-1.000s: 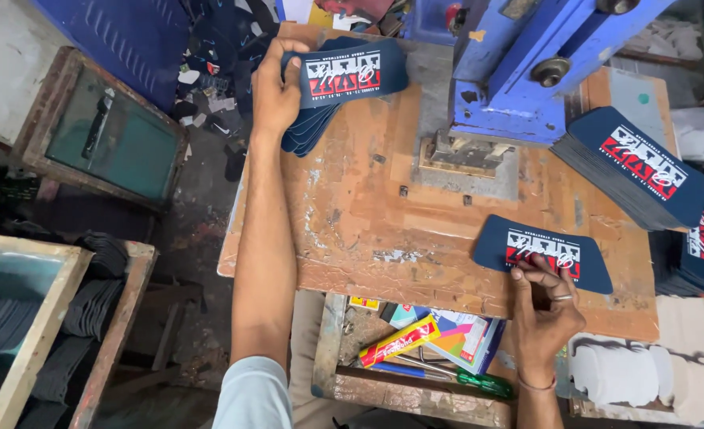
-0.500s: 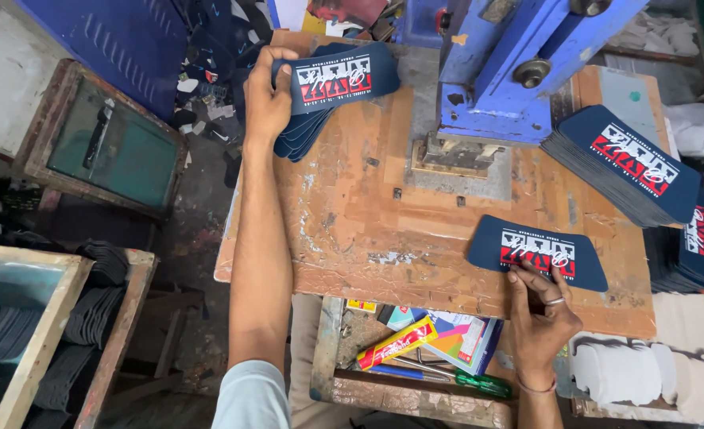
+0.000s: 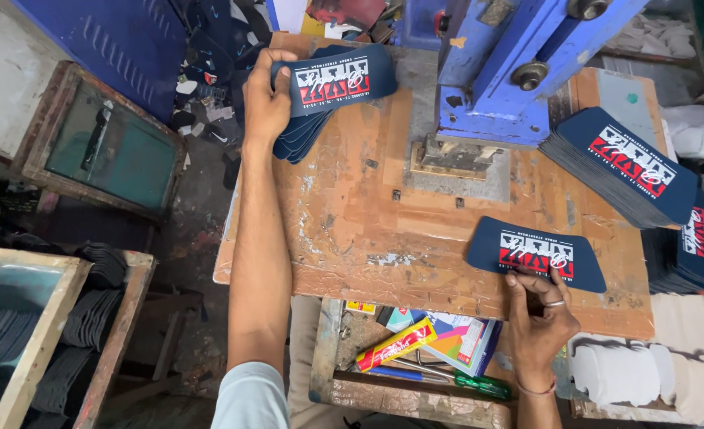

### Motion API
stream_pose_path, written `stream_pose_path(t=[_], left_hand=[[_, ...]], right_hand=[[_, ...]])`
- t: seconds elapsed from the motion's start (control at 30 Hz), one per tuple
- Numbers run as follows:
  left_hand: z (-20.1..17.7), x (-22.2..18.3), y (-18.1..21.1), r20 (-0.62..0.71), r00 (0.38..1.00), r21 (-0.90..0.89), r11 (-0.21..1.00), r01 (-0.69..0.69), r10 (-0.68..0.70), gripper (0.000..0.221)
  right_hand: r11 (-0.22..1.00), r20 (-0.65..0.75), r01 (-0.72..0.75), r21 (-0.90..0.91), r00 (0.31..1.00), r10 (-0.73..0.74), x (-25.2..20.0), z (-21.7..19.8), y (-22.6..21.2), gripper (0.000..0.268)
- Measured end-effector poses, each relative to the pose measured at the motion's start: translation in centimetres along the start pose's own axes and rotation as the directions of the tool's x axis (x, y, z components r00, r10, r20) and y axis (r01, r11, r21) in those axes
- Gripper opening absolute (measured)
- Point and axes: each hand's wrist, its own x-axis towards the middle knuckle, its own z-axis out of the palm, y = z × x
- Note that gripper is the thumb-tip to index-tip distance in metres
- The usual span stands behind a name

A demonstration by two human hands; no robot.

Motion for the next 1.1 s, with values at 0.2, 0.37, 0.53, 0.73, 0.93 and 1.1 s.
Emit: stream_pose_path(t=[0.2, 0.37, 0.53, 0.73, 0.93, 1.1], left_hand=[[0.0, 0.0, -0.4, -0.017, 0.998, 0.03, 0.998, -0.062, 0.062, 0.016], [0.1, -0.1, -0.3, 0.011, 1.0, 0.002, 1.0, 0.004, -0.004, 0.016], [0.0, 0.2, -0.7, -0.002, 1.0, 0.016, 1.0, -0.009, 0.009, 0.017], [0.0, 0.1, -0.9, 0.009, 0.998, 0.01, 0.998, -0.056, 0.056, 0.018], [0.0, -0.1, -0.7, 0.012, 0.999, 0.017, 0.999, -0.049, 0.049, 0.019], [0.0, -0.1, -0.8, 0.01, 0.997, -0.01, 0.997, -0.077, 0.077, 0.018]], right_hand=[[0.988, 0.218, 0.109, -0.112, 0.973, -0.082, 5.0, -1.5, -4.6, 0.019], [0.907, 0.424, 0.42, -0.029, 0.827, -0.369, 10.3, 3.1, -2.9, 0.033], [0.961, 0.584, 0.277, 0.003, 0.779, -0.227, 11.4, 6.9, -1.1, 0.036], [0.973, 0.489, 0.227, 0.038, 0.845, -0.217, 10.9, 7.5, -0.6, 0.028], [0.946, 0.456, 0.322, -0.013, 0.845, -0.282, 10.7, 8.3, -0.2, 0.022], [0.898, 0.41, 0.434, -0.07, 0.833, -0.371, 10.7, 8.4, -0.6, 0.019]])
